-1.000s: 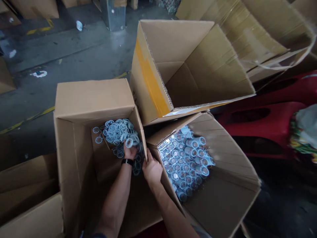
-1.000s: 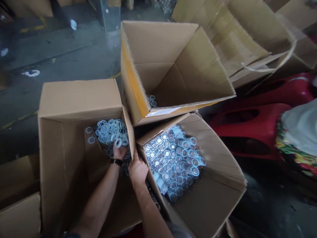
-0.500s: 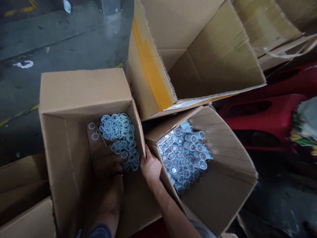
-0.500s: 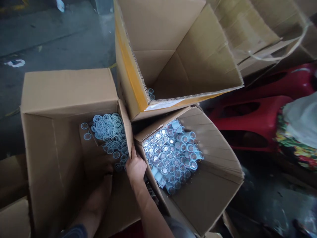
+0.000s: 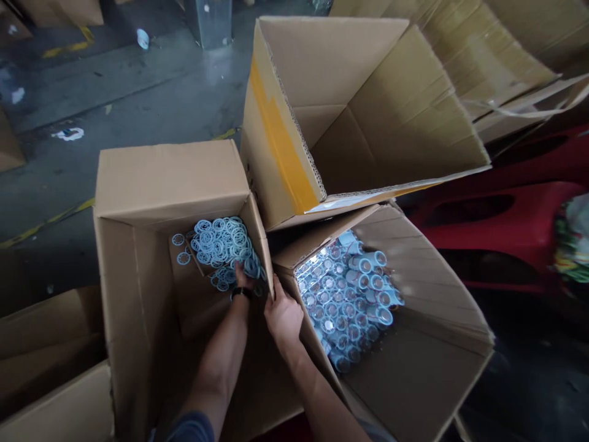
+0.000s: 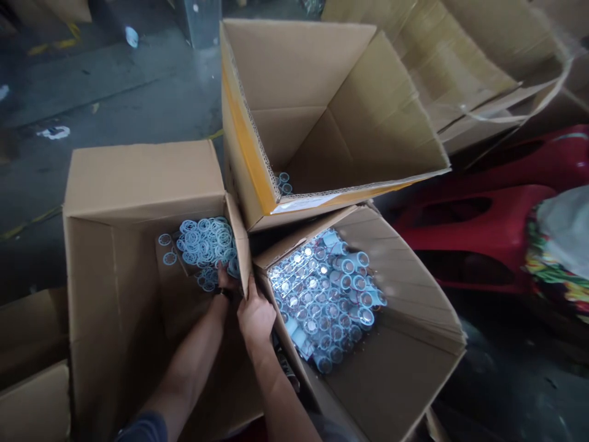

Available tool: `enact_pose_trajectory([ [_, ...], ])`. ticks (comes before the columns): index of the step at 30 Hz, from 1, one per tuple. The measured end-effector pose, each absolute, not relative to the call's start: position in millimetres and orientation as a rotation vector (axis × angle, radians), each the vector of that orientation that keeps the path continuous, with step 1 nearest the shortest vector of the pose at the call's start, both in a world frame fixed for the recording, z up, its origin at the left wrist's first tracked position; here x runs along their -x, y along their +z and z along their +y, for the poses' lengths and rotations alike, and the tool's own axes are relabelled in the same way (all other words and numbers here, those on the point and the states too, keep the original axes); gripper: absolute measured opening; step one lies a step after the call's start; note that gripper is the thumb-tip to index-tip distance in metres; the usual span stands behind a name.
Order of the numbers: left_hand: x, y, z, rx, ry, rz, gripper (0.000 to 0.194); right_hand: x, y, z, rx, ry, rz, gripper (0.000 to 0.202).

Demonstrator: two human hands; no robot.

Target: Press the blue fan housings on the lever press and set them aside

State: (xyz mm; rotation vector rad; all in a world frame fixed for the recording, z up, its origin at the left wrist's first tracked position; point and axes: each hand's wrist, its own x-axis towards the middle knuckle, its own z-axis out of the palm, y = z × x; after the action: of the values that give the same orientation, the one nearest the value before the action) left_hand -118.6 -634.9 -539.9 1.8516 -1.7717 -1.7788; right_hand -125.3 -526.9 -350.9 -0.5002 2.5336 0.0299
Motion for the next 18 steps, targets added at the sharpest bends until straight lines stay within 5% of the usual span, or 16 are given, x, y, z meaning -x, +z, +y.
enact_pose_trajectory([
  [11, 165, -502, -738, -1.556, -1.413, -2.255, 0.045, 127, -348, -529, 0.496, 0.003, 2.514, 0.058],
  [18, 179, -518, -757, -1.319, -1.286, -2.716, 0.047, 129, -347, -528, 0.496, 0.049, 2.502, 0.057],
])
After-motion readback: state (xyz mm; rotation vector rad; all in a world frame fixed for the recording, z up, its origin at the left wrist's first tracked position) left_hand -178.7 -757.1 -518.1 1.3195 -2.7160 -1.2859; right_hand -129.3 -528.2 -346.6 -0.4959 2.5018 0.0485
